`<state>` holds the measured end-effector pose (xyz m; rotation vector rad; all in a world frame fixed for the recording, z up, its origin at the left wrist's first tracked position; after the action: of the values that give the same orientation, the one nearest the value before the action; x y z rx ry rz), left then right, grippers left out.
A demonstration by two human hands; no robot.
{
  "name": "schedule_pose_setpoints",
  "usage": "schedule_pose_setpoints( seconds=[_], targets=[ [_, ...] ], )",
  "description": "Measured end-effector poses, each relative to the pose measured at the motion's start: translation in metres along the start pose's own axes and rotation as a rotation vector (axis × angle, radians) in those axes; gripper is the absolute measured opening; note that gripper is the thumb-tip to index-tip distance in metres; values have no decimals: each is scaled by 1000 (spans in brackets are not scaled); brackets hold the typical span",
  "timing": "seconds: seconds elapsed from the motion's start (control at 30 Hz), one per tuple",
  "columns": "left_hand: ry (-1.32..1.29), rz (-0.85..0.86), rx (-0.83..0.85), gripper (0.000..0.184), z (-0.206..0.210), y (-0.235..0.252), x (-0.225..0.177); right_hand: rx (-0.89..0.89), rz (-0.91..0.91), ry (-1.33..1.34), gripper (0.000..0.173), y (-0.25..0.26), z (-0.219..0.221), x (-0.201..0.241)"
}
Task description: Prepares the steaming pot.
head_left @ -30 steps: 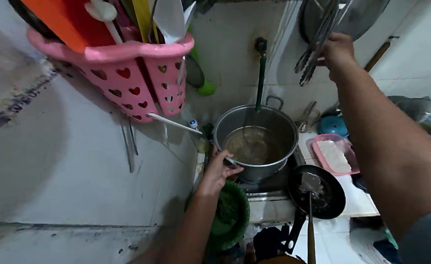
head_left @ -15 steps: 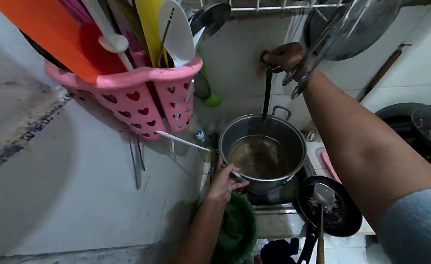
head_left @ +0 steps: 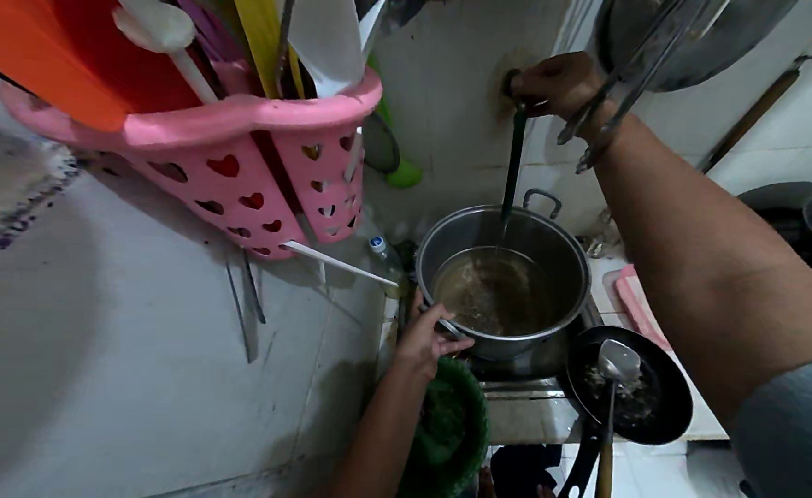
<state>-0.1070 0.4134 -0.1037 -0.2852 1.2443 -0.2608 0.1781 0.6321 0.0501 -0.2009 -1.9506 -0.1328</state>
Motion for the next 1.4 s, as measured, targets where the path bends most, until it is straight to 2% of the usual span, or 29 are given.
schedule_pose_setpoints(
  seconds=[0.1, 0.17, 0.27, 0.4, 0.77, 1.13, 1.4],
  targets=[
    [-16, -6, -10, 77, -1, 1, 1, 138, -32, -59, 40, 0, -15, 1],
    [-19, -4, -8, 76, -2, 0, 2, 171, -48, -118, 42, 0, -21, 4],
    [-15, -2, -13, 74, -1, 0, 1, 200, -91, -141, 36, -1, -23, 8],
    [-16, 0, -13, 75, -3, -1, 0, 207, -49, -181, 31, -8, -21, 18],
    [-23, 1, -22, 75, -2, -2, -1, 244, -33, -227, 36, -9, -25, 16],
    [-17, 10, -11, 74, 0, -4, -4, 190, -78, -384, 35, 1, -27, 14],
    [-12, 14, -8, 75, 1, -6, -4, 214, -160, -440, 35, 3, -30, 7]
  ],
)
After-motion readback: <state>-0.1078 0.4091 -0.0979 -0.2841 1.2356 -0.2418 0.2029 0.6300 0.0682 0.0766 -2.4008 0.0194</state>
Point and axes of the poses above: each hand's wrist, its own y-axis towards the middle knuckle, its own z-axis out of the palm, x = y × z, the point moved 1 cm from there along y, towards the middle knuckle, and after that the axes turned 15 degrees about z, right-handed, at the moved point
